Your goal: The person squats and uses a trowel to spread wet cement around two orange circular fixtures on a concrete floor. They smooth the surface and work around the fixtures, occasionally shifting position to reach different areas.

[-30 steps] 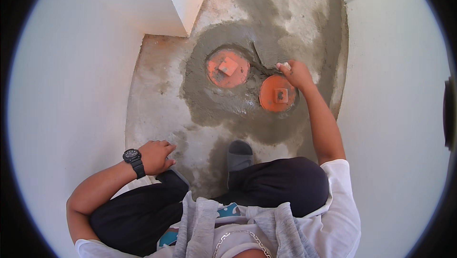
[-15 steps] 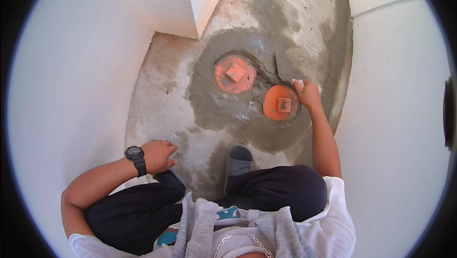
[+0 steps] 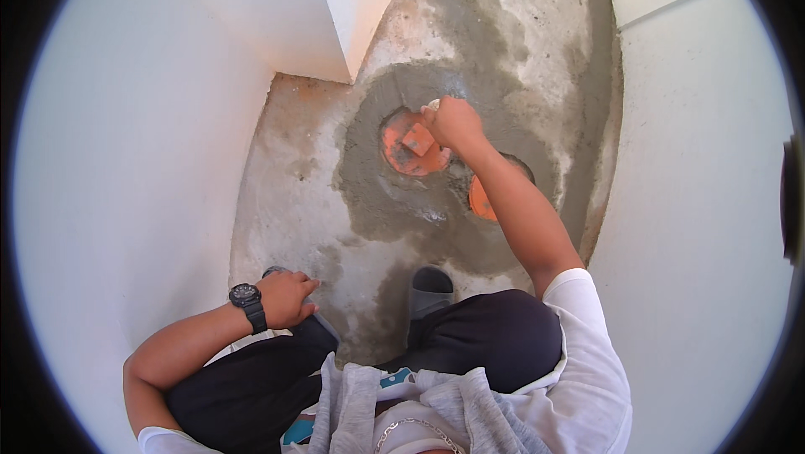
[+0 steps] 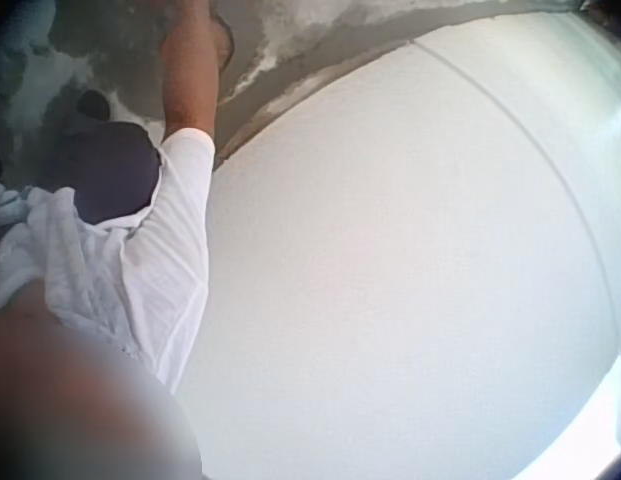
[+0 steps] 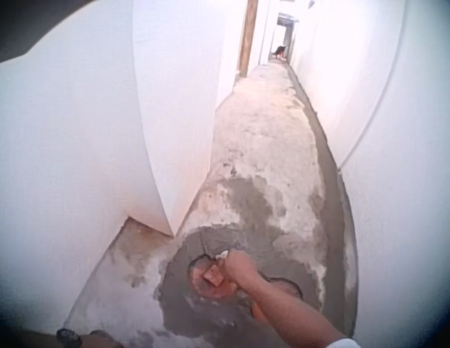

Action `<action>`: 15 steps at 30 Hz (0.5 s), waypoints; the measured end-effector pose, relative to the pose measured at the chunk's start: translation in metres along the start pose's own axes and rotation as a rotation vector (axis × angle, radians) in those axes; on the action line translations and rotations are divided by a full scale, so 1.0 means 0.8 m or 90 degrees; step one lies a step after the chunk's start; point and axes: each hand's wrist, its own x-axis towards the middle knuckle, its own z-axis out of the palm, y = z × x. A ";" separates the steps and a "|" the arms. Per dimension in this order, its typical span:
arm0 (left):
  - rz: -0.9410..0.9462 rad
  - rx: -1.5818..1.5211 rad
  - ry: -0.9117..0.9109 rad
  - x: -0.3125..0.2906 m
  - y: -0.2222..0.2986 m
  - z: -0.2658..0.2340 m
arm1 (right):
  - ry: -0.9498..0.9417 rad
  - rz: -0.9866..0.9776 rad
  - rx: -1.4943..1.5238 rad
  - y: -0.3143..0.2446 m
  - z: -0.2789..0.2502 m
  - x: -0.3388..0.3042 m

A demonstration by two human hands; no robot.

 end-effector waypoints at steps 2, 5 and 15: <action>-0.003 -0.004 -0.005 -0.001 -0.003 0.002 | -0.002 0.027 0.004 -0.001 0.000 0.000; -0.011 0.001 -0.024 0.000 -0.006 0.003 | 0.004 0.077 0.020 0.005 -0.003 0.001; 0.017 0.035 -0.020 0.017 -0.001 -0.013 | 0.076 0.170 0.053 0.051 -0.022 -0.016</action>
